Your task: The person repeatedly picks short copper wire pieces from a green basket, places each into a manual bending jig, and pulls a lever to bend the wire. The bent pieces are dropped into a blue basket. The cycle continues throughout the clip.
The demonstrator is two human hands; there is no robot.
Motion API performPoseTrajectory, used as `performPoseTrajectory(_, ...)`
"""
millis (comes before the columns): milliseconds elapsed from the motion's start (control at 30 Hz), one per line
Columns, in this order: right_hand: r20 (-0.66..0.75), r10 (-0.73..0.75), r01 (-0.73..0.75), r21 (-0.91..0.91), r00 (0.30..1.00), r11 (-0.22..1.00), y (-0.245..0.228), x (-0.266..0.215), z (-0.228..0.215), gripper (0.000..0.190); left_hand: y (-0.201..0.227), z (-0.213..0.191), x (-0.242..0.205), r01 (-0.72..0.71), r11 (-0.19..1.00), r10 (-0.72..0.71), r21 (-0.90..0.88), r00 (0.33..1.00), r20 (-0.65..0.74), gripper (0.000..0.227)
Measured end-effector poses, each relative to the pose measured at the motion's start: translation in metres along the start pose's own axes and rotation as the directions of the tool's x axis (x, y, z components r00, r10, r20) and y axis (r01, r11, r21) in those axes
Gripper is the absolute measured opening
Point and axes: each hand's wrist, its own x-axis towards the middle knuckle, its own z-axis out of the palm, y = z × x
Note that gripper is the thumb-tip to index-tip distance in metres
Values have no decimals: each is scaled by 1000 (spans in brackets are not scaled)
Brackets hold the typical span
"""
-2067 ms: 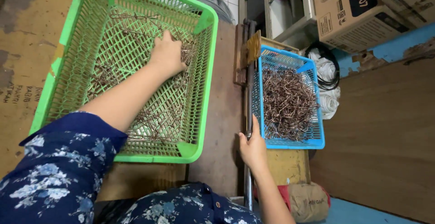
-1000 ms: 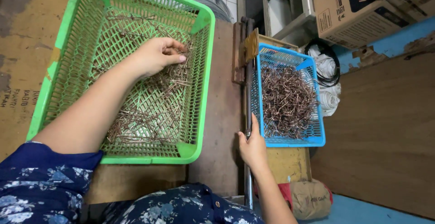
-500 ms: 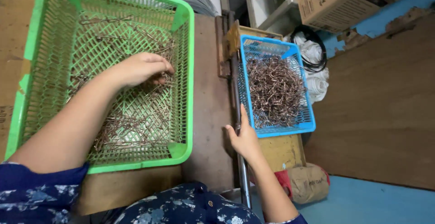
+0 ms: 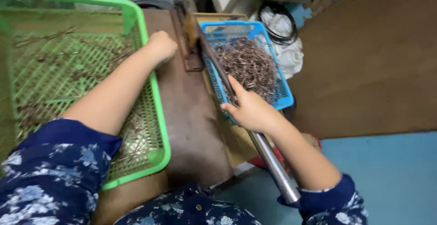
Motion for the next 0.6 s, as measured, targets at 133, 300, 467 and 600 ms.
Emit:
performPoseTrajectory(133,45,23,-21,-35,999,999,-30,-33,-42,90,-14,33,37,-40,999,41,-19,997,63,20)
performPoseTrajectory(300,83,-58,57,17,995,998,-25,-22,-40,86,-4,15,3,47,996,-39,-71,993,108,18)
performPoseTrajectory(467,105,-39,36,22,994,999,-24,-24,-39,88,5,-19,-21,335,796,-294,-503,942,162,29)
performPoseTrajectory(600,136,-56,50,51,989,997,-31,-30,-46,86,0,-31,-24,448,556,-443,-700,872,207,33)
